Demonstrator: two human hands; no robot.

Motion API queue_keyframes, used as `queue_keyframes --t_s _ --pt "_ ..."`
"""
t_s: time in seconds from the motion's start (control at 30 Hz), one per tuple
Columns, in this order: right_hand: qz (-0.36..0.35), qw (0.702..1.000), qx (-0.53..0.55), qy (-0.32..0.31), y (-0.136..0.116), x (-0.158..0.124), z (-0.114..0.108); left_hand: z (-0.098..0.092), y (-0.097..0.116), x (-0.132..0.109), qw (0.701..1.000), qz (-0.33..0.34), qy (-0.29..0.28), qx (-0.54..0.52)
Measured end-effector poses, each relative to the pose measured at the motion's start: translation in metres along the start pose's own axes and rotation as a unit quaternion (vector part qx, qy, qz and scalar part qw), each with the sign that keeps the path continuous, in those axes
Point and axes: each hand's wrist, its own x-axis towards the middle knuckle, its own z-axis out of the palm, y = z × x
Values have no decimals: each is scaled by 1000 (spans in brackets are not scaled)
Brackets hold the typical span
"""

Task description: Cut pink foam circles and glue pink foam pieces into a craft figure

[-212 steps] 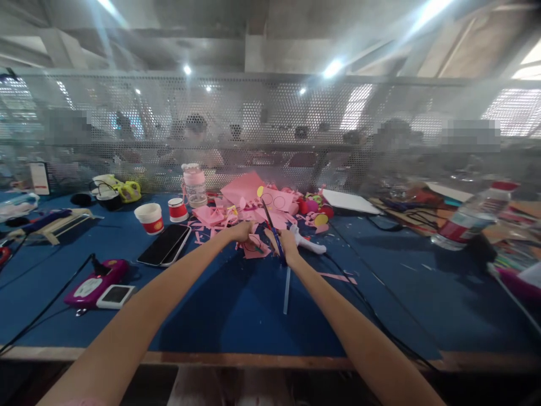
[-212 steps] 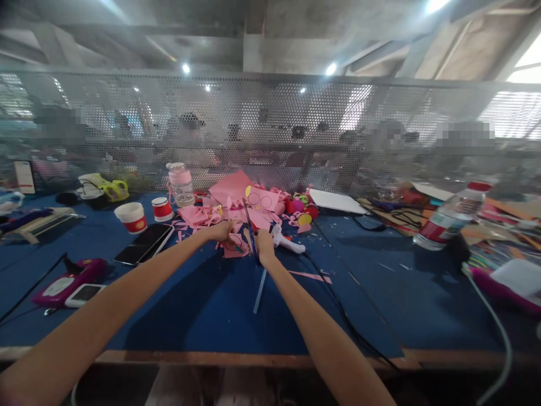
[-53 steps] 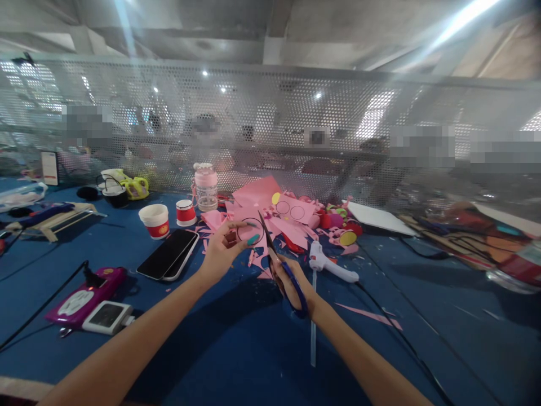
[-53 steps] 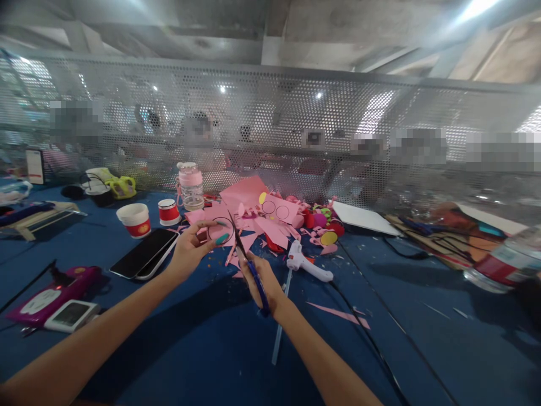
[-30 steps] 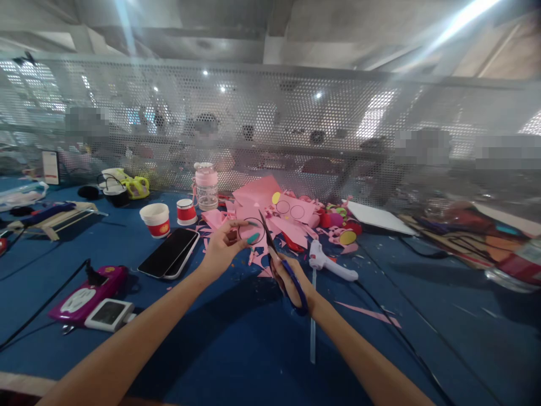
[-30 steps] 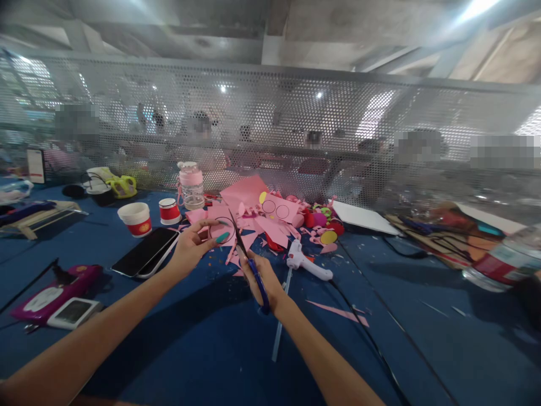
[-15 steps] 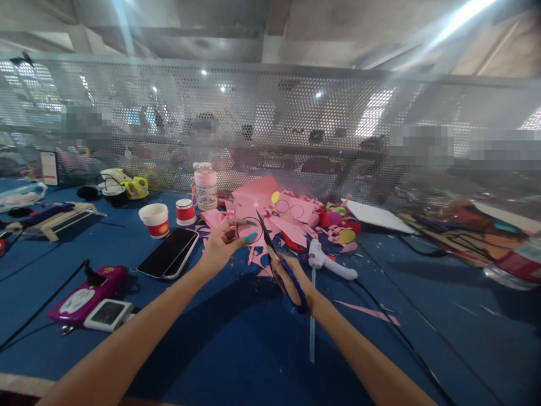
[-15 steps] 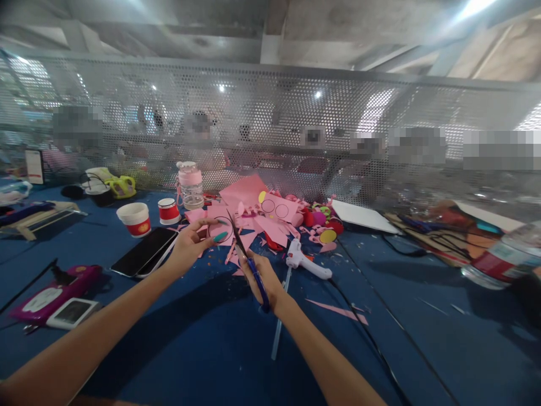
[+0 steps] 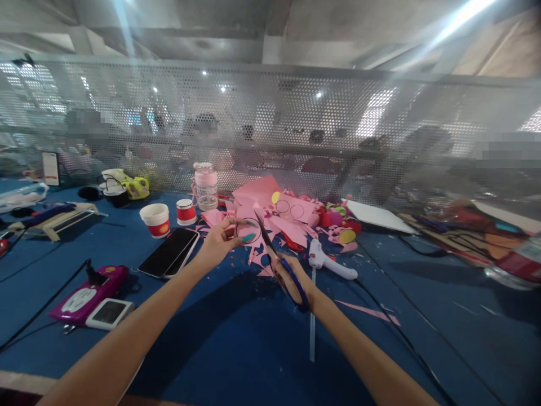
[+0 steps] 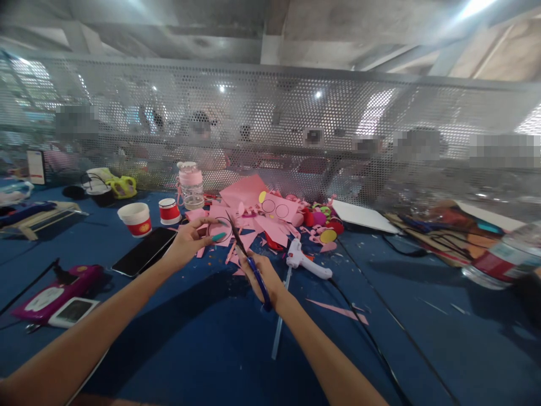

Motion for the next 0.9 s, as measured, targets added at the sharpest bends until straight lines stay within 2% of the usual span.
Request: queue_keyframes --t_s 0.2,0.53,0.9 --pt "-33 999 -31 -6 -1 1 -3 -2 -3 1 1000 2 -5 10" --pt "-30 999 -41 -9 -3 2 -6 -9 -5 3 999 24 -32 28" --pt "-37 996 -77 -11 -3 2 -8 -16 -8 8 999 9 -36 14"
